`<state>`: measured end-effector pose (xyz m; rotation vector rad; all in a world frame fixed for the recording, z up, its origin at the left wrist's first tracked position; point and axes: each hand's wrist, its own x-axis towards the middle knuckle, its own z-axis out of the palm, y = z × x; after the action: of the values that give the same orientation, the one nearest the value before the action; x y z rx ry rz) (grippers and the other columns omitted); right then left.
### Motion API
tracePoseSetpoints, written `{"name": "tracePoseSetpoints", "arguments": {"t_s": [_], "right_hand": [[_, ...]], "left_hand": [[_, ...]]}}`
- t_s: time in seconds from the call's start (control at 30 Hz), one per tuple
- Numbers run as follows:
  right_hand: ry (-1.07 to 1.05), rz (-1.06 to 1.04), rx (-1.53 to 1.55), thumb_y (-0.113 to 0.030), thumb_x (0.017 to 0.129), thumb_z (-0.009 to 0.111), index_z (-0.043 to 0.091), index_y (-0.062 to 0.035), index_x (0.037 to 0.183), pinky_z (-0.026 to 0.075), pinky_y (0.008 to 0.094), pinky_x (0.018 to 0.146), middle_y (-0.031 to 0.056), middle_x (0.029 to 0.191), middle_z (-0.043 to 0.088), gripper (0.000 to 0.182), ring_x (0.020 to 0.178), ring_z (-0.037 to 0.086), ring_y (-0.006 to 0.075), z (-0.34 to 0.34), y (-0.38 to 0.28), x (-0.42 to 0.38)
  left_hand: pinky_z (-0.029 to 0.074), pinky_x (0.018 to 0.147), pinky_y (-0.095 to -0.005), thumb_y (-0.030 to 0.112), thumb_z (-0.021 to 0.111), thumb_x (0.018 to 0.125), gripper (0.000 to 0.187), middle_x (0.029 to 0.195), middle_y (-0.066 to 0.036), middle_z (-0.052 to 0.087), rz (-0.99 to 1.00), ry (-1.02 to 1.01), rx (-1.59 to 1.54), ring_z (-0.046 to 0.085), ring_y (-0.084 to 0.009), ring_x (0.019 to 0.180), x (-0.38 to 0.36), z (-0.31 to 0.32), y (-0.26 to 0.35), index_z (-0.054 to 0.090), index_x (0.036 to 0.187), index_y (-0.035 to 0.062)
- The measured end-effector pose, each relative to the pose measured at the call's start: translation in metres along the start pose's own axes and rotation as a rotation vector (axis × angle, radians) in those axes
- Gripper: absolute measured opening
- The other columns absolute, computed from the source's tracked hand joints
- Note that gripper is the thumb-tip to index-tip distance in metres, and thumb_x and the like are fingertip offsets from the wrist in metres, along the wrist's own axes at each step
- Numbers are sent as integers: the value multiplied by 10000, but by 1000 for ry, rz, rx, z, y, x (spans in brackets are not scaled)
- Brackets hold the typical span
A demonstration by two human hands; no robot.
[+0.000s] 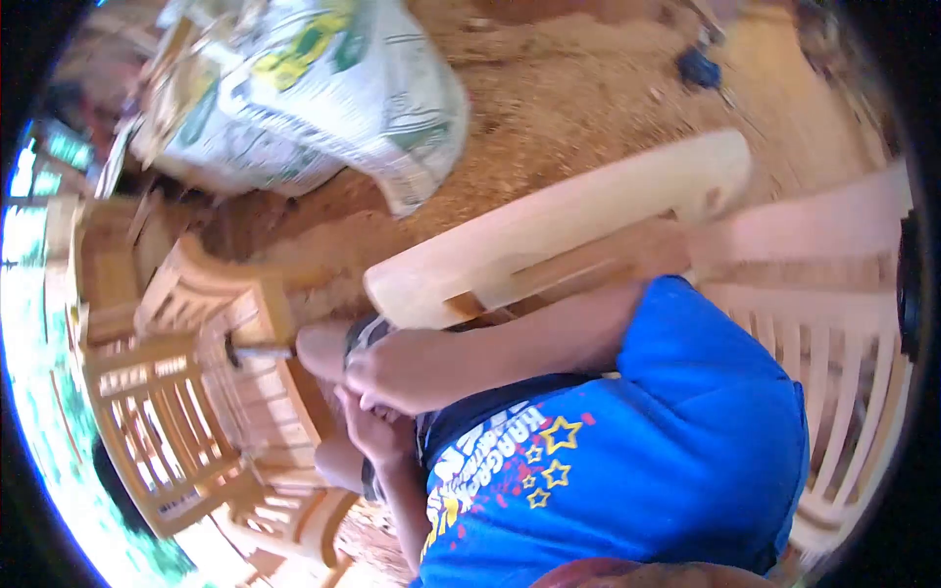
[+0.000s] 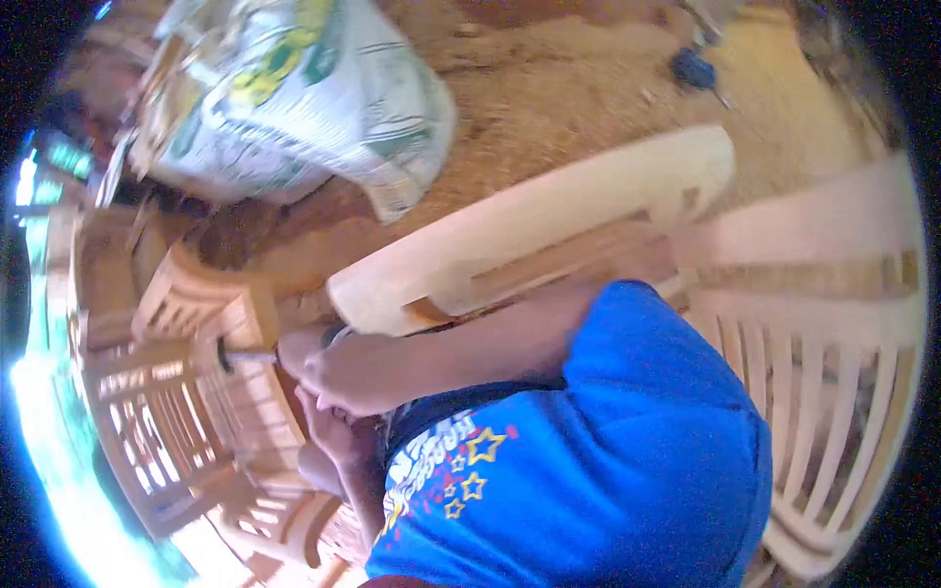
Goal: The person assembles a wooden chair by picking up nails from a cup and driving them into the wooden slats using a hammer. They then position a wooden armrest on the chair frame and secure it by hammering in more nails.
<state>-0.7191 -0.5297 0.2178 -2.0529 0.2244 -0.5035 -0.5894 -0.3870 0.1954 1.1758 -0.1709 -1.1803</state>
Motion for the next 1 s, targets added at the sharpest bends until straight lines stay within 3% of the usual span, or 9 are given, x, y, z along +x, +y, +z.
{"name": "tracePoseSetpoints", "arguments": {"t_s": [0.07,0.13,0.23,0.27,0.37,0.5,0.6,0.9,1.0], "right_hand": [[157,-23,90,-233,958,658,660,-31,927,540,503,678,185,865,686,204,790,700,412,15,7,-3],[242,96,83,-222,974,683,637,-28,961,526,500,670,195,826,676,200,797,688,436,14,-7,-5],[236,49,89,-192,986,674,602,-18,962,527,514,688,225,863,671,190,807,677,450,20,-14,11],[236,43,92,-176,984,680,598,-14,956,524,511,681,223,855,668,183,807,677,446,22,-17,16],[168,-25,96,-183,1009,674,587,-2,953,512,468,655,202,825,664,208,763,669,403,40,-19,37],[60,-42,69,-191,1012,682,595,-2,955,508,427,635,178,808,667,216,729,671,351,69,-27,59],[-44,-29,86,-184,1016,657,563,5,975,513,480,681,206,838,671,214,794,674,417,90,-26,72],[-220,118,143,-194,1022,646,603,12,976,524,455,704,200,857,681,215,801,682,390,145,-15,100],[-246,28,143,-201,1003,673,619,9,999,531,438,704,190,857,683,218,769,685,347,158,-12,112]], "left_hand": [[392,544,-188,296,455,1123,232,796,55,545,-3,3,-87,432,-22,596,-1,-7,-1,586,1096,107],[291,508,-200,339,495,1104,268,723,88,421,48,116,-63,371,-33,592,-5,3,-1,601,989,121],[294,516,-220,318,520,1090,253,720,86,400,3,72,-335,356,-42,592,-7,-20,3,630,1038,96],[274,508,-228,276,562,1077,213,702,87,410,52,-40,-340,348,-45,566,-11,-25,4,655,1101,86],[257,505,-243,172,660,1032,177,672,86,451,209,17,-179,353,-34,539,-18,-38,4,677,1179,76],[276,500,-239,198,634,1059,176,670,84,457,285,181,-304,351,-33,537,-23,-54,7,670,1165,63],[282,501,-234,212,635,1059,174,676,83,465,314,232,-369,359,-34,536,-17,-73,7,662,1157,71],[296,501,-227,253,641,1055,151,689,88,468,241,244,-553,375,-39,546,-19,-120,3,650,1108,112],[296,501,-233,249,632,1058,144,687,89,465,226,423,-564,383,-45,550,-16,-131,11,646,1116,118]]}}
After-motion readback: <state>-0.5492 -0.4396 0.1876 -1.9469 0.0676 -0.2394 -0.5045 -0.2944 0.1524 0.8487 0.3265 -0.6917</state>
